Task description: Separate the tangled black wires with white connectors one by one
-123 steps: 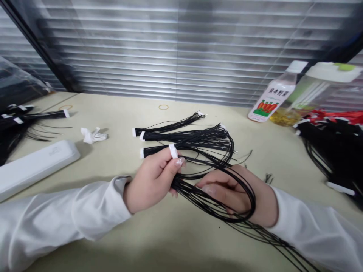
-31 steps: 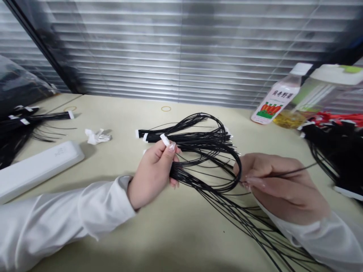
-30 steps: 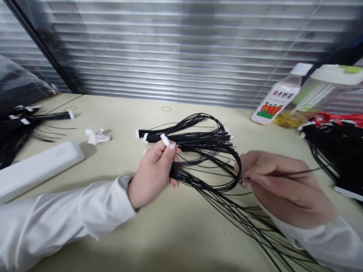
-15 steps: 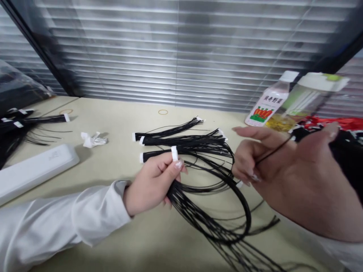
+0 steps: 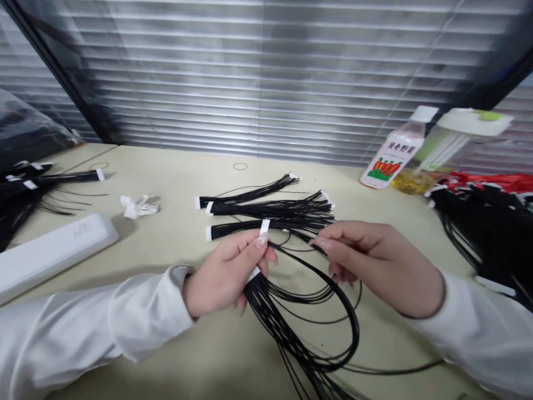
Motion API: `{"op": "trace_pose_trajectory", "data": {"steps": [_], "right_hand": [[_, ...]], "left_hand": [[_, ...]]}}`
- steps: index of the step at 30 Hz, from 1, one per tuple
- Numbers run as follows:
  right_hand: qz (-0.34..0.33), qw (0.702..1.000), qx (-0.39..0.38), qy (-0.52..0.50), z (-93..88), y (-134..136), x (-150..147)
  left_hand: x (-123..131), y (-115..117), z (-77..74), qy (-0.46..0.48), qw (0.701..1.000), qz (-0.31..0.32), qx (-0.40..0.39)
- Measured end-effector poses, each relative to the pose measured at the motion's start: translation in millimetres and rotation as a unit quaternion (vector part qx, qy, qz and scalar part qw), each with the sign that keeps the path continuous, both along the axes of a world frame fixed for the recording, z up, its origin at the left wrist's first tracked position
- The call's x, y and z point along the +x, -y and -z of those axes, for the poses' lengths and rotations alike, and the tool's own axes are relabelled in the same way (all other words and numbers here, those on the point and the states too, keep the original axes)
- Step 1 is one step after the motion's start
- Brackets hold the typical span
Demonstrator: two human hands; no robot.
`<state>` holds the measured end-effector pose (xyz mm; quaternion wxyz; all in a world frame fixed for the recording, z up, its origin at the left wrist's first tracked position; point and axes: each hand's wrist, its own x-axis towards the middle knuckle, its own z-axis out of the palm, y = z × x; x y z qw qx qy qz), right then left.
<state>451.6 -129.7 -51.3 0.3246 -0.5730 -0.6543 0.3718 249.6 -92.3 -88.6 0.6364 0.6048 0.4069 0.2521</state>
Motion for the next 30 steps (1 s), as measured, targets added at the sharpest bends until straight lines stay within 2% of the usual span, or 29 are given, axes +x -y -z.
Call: {"op": "trace_pose_trajectory", "data": {"steps": [4,9,20,30], "right_hand": [[-0.013,0.984,0.123,0.131,2.1,3.4,-0.7],[-0.021,0.96,0.209,0.185,5.7,4.1,-1.9],[-0.046,0.938,0.276,0.207,11.4,6.0,-2.4],[-0.031,0.924,0.312,0.221,12.7,6.3,-2.9]], "left_hand": [[1.0,-0.4,-1.4,-0.01,1.0,0.006,-0.013],[0.2,1.0,-4.3,-0.025,0.999,0.042,-0.019],[0.2,0.2,-4.4,-0.023,0.997,0.079,-0.001],[-0.4,0.6,-2.3,-0.023,0.997,0.07,-0.003]]}}
